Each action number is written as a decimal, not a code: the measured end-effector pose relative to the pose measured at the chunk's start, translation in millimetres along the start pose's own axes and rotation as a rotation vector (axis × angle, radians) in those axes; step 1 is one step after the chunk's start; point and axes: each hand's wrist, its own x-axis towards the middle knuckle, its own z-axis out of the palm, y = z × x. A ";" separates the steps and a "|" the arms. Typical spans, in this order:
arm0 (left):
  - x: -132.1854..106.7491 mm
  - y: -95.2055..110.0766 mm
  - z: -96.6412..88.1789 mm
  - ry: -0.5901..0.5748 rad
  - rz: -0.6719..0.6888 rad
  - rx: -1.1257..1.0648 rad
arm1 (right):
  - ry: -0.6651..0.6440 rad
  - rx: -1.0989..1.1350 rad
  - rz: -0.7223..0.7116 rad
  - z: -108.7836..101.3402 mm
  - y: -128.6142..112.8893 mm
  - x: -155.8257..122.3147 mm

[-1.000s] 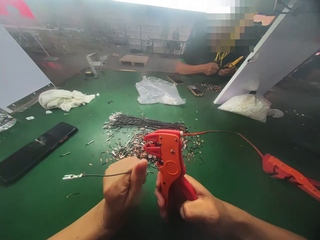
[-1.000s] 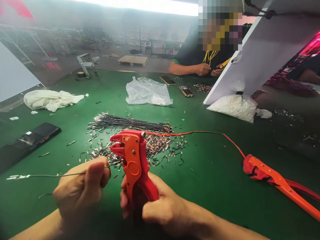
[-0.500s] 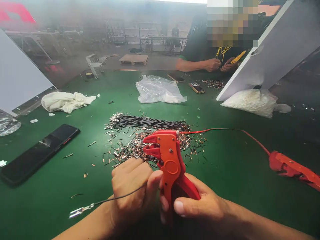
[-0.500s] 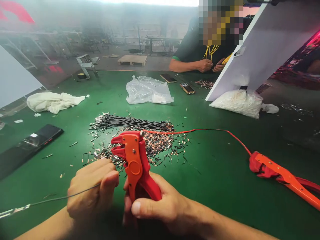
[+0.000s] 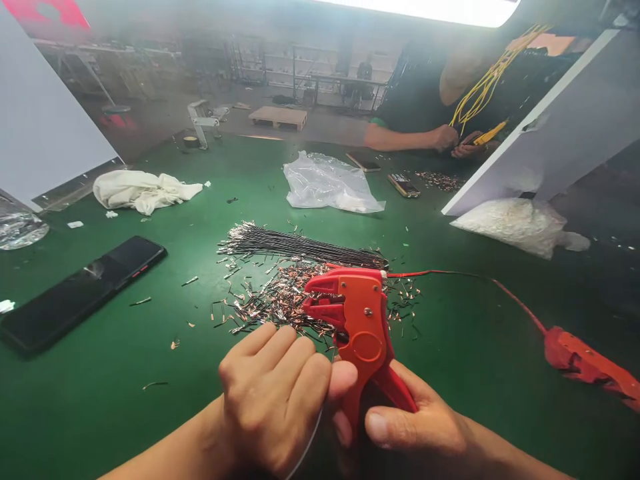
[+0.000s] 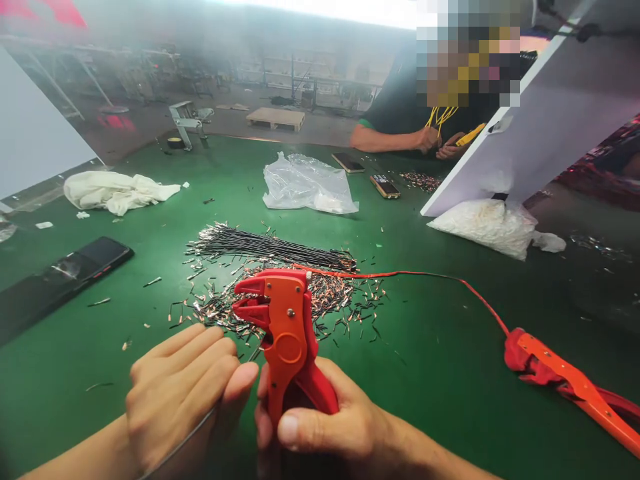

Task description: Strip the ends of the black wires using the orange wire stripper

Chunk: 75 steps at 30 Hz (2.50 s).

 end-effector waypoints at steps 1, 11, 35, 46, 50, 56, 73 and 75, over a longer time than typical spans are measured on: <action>1.2 -0.4 -0.6 -0.005 0.009 0.006 | 0.007 -0.001 -0.011 -0.1 0.1 0.0; -4.5 0.1 7.9 0.014 -0.035 -0.132 | -0.023 -0.038 -0.010 2.3 -5.0 2.1; -5.1 -2.6 8.8 -0.112 -0.004 -0.009 | 0.219 0.012 0.051 -6.2 21.0 -6.1; -7.5 -5.3 13.3 -0.139 -0.030 0.042 | 0.353 -0.057 0.125 1.8 12.0 -5.7; -10.5 -7.9 13.7 -0.098 -0.100 -0.025 | 0.350 0.026 0.075 0.5 9.0 -2.6; -13.1 -6.0 17.7 -0.129 -0.152 -0.179 | 0.333 0.021 -0.126 -7.7 -10.8 1.5; -15.3 -3.5 22.9 -0.172 -0.343 -0.451 | 0.109 0.153 -0.032 -15.1 -15.3 -4.6; -12.8 -4.7 21.4 -0.158 -0.402 -0.519 | 0.087 0.151 -0.064 -14.4 -14.2 -4.9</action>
